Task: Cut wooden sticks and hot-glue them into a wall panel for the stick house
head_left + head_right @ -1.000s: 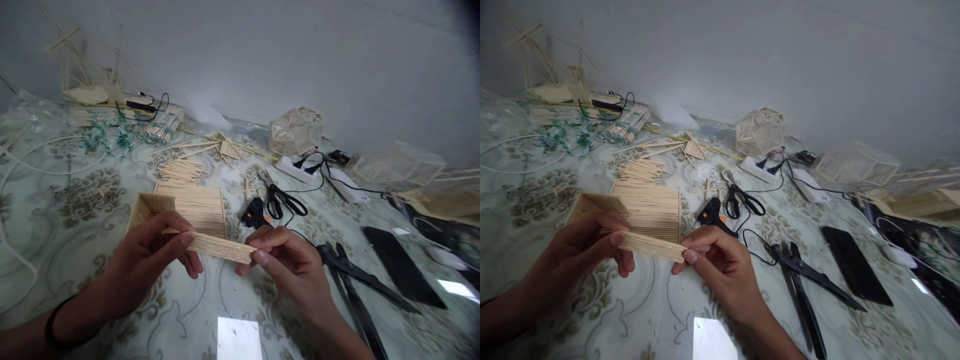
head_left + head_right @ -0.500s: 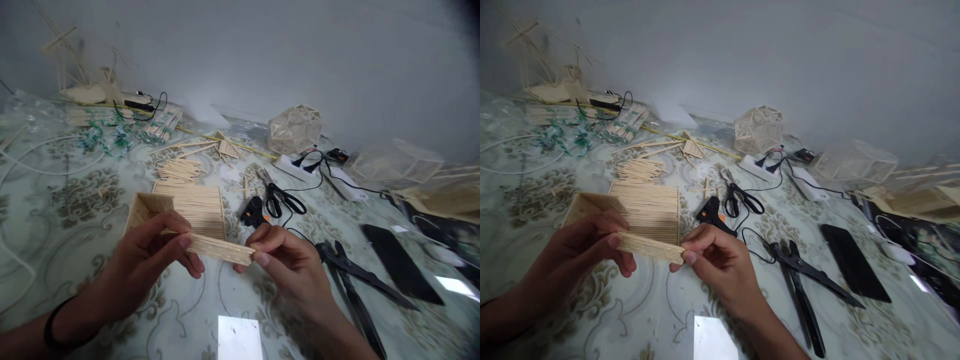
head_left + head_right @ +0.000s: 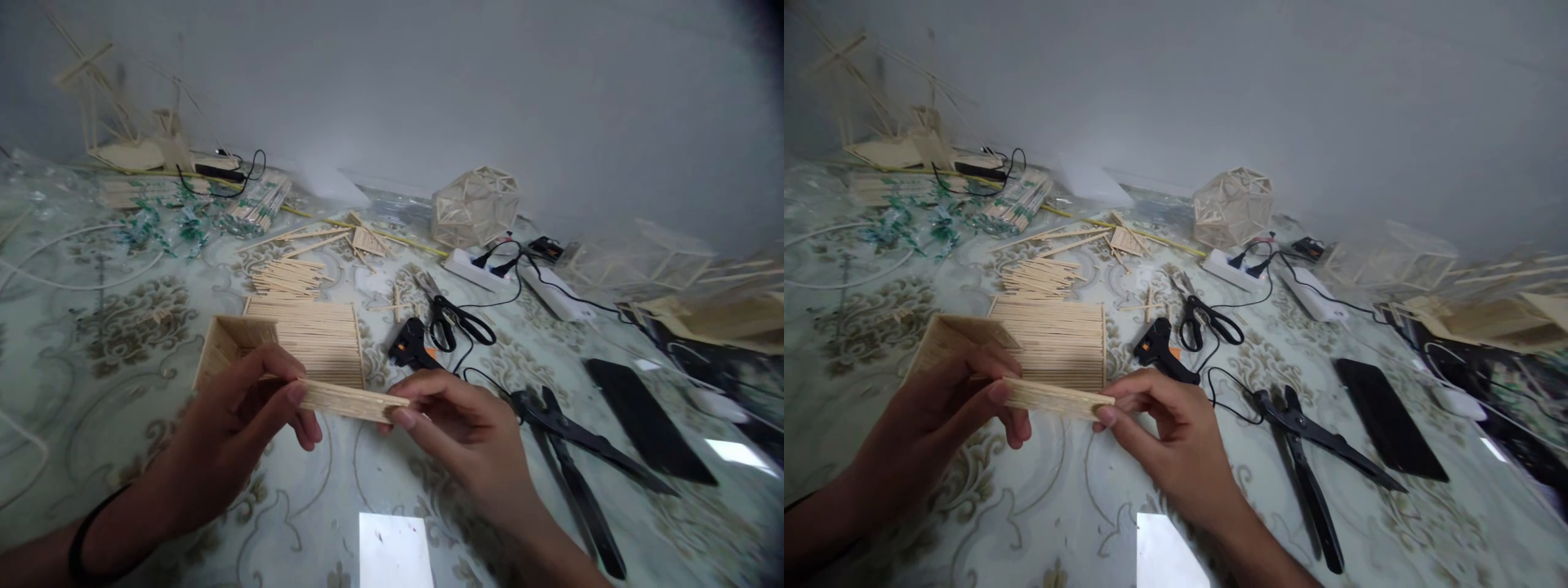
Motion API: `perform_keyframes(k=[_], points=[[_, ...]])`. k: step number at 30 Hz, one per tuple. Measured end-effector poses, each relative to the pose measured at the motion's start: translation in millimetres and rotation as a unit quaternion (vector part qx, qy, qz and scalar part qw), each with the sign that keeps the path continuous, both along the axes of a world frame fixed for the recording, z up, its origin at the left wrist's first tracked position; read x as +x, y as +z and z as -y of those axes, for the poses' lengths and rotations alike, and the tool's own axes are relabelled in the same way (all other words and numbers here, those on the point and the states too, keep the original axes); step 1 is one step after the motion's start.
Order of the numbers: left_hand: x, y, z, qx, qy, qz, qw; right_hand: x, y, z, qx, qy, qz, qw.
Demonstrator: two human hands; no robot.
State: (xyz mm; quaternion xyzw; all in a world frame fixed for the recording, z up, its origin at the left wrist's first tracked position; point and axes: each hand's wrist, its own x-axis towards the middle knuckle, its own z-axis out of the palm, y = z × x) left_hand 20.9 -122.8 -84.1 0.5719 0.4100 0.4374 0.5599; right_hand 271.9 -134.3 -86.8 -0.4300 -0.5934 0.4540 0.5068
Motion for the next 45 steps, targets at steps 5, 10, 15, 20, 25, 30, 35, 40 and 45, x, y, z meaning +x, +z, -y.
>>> perform_keyframes(k=[5, 10, 15, 20, 25, 30, 35, 40, 45], points=[[0, -1.1, 1, 0.009, -0.004, -0.003, 1.000, 0, 1.5, 1, 0.010, -0.004, 0.028, 1.000], [2, -2.1, 0, -0.006, -0.014, 0.001, 1.000, 0, 2.5, 3, 0.028, -0.007, 0.028, 0.999], [2, -0.1, 2, -0.015, -0.019, 0.000, 1.000, -1, 1.2, 4, 0.025, -0.012, 0.001, 1.000], [0, -3.3, 1, 0.014, -0.004, -0.024, 1.000, 0, -2.0, 5, 0.025, -0.008, -0.003, 1.000], [-2, -7.0, 1, 0.026, -0.002, -0.023, 0.999, -2, -3.1, 5, 0.004, 0.003, -0.014, 1.000], [-3, -5.0, 1, 0.067, -0.001, -0.064, 0.996, -1, -4.3, 5, 0.002, 0.010, 0.006, 1.000], [-1, -1.4, -1, 0.119, -0.036, -0.124, 0.984, -5, -8.5, 8, 0.050, 0.039, 0.088, 0.994], [3, -6.3, 3, 0.188, -0.090, -0.176, 0.962, -16, -13.4, 13, 0.077, 0.065, 0.118, 0.988], [2, -12.5, 6, 0.255, -0.092, -0.184, 0.945, -22, -14.7, 14, 0.084, 0.067, 0.117, 0.987]])
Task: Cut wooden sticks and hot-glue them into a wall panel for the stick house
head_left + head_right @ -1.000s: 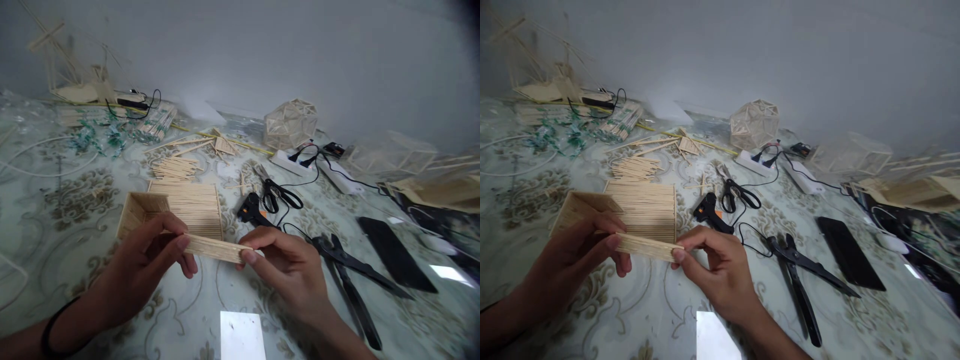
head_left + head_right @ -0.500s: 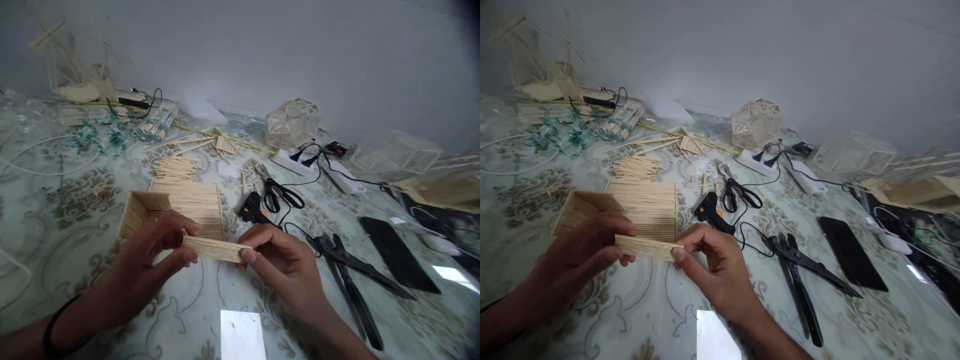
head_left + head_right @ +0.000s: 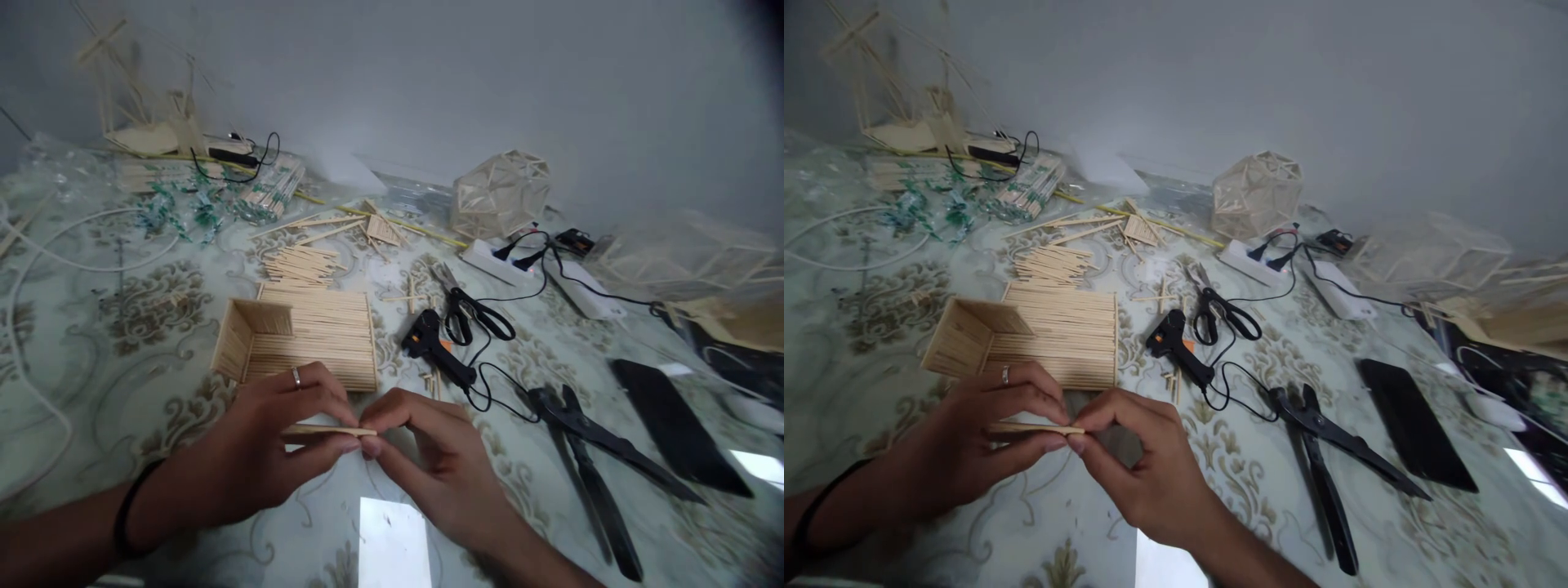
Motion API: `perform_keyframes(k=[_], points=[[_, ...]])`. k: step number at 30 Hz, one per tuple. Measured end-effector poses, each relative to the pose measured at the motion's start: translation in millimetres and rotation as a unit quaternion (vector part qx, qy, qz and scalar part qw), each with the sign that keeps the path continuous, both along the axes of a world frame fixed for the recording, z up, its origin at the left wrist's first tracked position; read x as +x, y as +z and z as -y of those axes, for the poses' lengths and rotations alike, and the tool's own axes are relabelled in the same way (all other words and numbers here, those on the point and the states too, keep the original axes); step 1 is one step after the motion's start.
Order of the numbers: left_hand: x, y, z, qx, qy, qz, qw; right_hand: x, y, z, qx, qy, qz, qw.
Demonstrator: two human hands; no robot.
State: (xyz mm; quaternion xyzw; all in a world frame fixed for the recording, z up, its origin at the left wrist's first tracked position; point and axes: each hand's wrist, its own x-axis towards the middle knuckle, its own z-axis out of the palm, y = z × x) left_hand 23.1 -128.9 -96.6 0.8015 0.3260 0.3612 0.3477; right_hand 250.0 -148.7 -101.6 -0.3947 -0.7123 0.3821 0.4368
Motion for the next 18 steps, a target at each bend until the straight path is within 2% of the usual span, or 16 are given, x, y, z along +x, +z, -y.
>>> perform_keyframes(k=[7, 18], points=[[0.6, 1.5, -0.1, 0.023, 0.001, 0.005, 1.000, -0.7, -3.2, 1.5, 0.020, -0.006, -0.016, 1.000], [-0.7, -0.1, 3.1, 0.020, -0.003, -0.018, 1.000, -0.1, -2.6, 1.6, 0.026, 0.006, 0.016, 1.000]])
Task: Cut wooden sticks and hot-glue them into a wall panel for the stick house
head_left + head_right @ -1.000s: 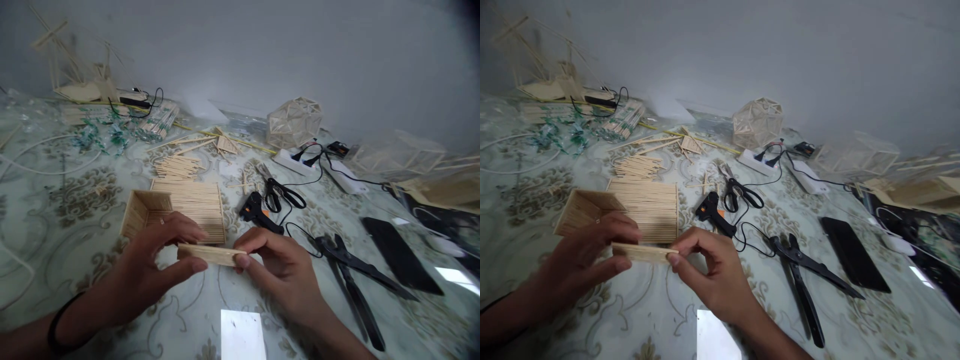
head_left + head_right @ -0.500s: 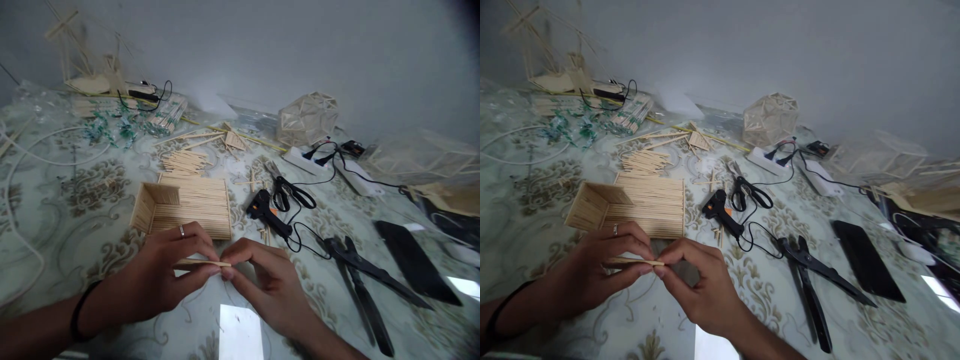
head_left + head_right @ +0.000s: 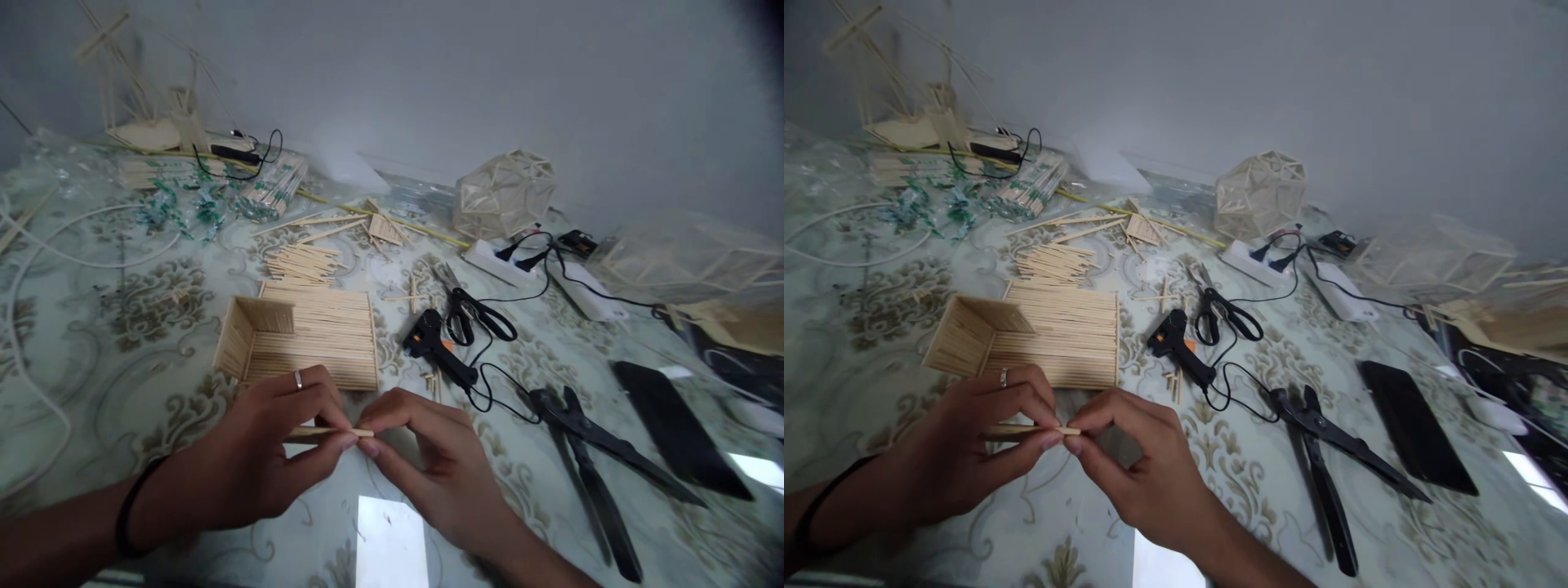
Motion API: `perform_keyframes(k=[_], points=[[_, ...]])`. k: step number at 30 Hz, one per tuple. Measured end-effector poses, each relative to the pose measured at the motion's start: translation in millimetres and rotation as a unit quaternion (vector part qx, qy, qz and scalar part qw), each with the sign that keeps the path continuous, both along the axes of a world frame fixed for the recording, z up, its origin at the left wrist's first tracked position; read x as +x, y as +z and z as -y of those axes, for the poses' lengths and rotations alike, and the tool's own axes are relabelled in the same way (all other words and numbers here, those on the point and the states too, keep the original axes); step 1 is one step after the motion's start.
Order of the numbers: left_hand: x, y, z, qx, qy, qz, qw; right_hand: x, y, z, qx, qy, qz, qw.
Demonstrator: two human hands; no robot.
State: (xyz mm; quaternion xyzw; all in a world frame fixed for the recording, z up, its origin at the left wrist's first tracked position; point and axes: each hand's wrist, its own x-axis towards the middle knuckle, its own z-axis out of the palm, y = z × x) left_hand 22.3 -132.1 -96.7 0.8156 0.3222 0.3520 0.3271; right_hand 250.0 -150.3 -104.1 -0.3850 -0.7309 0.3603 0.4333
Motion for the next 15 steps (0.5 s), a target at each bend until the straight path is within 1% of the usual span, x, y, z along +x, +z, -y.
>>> perform_keyframes(k=[4, 9, 15], points=[[-0.2, 0.8, 0.4, 0.012, -0.001, 0.005, 1.000, 0.4, 0.5, -0.2, 0.001, -0.002, 0.005, 1.000], [-0.7, 2.1, 1.3, 0.007, 0.002, -0.006, 1.000, 1.1, 0.9, -0.4, 0.012, -0.016, 0.016, 1.000], [-0.2, 0.9, 1.3, 0.027, 0.013, -0.014, 0.999, 0.8, 2.0, -1.3, 0.025, -0.024, 0.024, 0.999]])
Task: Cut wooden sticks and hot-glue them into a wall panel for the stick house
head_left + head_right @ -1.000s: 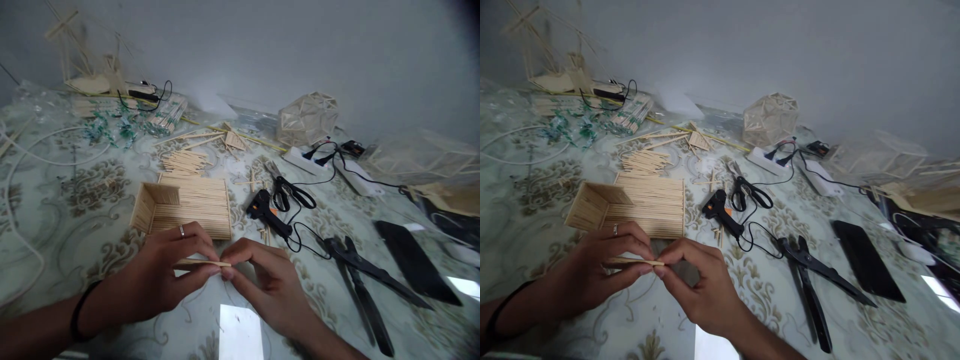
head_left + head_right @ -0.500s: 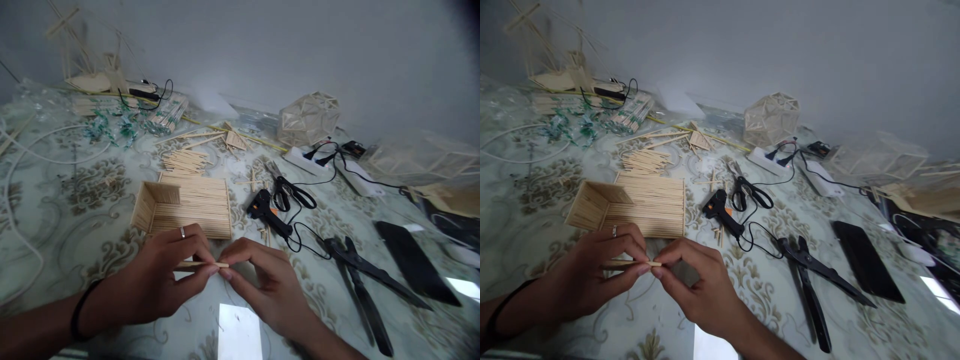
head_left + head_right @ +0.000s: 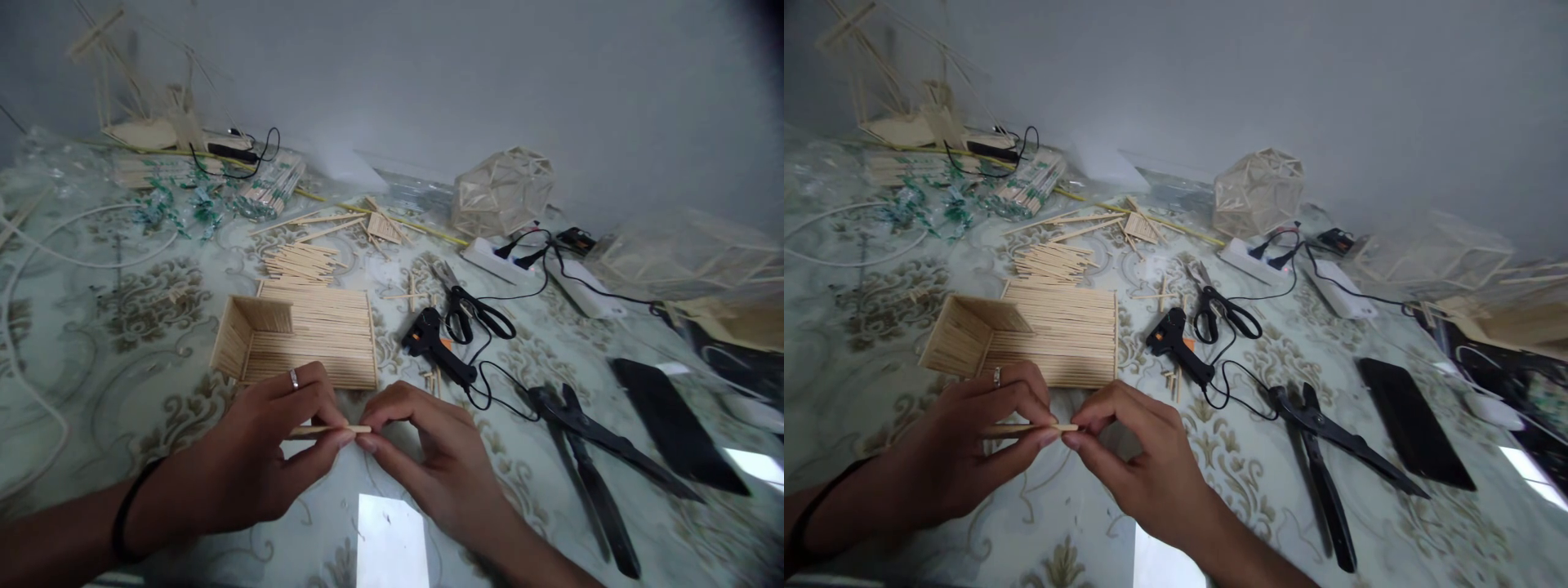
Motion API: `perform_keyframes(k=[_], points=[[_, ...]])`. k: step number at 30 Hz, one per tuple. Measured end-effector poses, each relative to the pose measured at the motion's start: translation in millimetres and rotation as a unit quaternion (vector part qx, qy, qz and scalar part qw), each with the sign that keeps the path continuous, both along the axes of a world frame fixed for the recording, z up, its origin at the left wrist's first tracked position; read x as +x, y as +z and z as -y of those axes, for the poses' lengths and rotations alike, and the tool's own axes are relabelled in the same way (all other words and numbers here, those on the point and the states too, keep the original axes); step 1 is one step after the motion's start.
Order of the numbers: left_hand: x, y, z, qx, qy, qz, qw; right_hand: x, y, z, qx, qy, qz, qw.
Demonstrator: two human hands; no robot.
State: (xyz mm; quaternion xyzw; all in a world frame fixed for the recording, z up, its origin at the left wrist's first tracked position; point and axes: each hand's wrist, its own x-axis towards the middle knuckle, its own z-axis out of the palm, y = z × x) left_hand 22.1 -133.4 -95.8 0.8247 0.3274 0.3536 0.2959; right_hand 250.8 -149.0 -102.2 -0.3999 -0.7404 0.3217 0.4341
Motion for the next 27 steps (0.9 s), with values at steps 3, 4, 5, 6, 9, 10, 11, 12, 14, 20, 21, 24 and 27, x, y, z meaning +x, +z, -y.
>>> perform_keyframes(k=[3, 4, 5, 6, 9, 10, 11, 12, 14, 20, 21, 24, 27], points=[[-0.2, -0.5, 0.0, -0.002, -0.001, 0.000, 1.000, 0.8, 0.7, 0.1, -0.002, 0.002, 0.002, 1.000], [-0.3, -0.4, 0.1, -0.004, -0.001, 0.002, 1.000, 1.1, 0.9, 0.1, -0.002, 0.004, 0.002, 1.000], [-0.5, -0.2, 0.1, -0.007, -0.002, 0.003, 1.000, 1.4, 1.0, 0.0, -0.002, 0.007, 0.001, 1.000], [-0.6, 0.3, 0.1, -0.012, -0.004, 0.004, 1.000, 1.6, 1.1, -0.1, -0.003, 0.010, 0.000, 1.000], [-1.0, 1.9, -0.2, -0.027, -0.013, 0.008, 1.000, 1.8, 0.8, -1.0, -0.006, 0.019, -0.012, 1.000], [-1.1, 2.3, -0.3, -0.030, -0.017, 0.012, 0.999, 1.8, 0.8, -1.4, -0.007, 0.022, -0.018, 1.000], [-1.2, 2.6, -0.4, -0.034, -0.021, 0.015, 0.999, 1.9, 0.9, -1.7, -0.007, 0.025, -0.025, 0.999], [-1.3, 2.8, -0.6, -0.036, -0.025, 0.020, 0.999, 2.0, 1.2, -2.0, -0.009, 0.027, -0.031, 0.999], [-1.5, 3.0, -0.9, -0.041, -0.031, 0.026, 0.998, 2.5, 2.2, -2.7, -0.015, 0.030, -0.033, 0.999], [-2.8, 6.8, -2.3, -0.046, -0.051, 0.029, 0.997, 4.2, 3.9, -4.1, -0.031, 0.037, -0.049, 0.998], [-3.1, 7.6, -2.5, -0.045, -0.054, 0.028, 0.997, 4.3, 3.7, -4.1, -0.033, 0.039, -0.055, 0.997], [-3.6, 8.4, -2.8, -0.045, -0.059, 0.026, 0.997, 4.4, 3.0, -4.3, -0.042, 0.045, -0.072, 0.996], [-3.3, 6.8, -2.7, -0.044, -0.062, 0.026, 0.997, 4.4, 3.6, -4.5, -0.043, 0.052, -0.069, 0.995]])
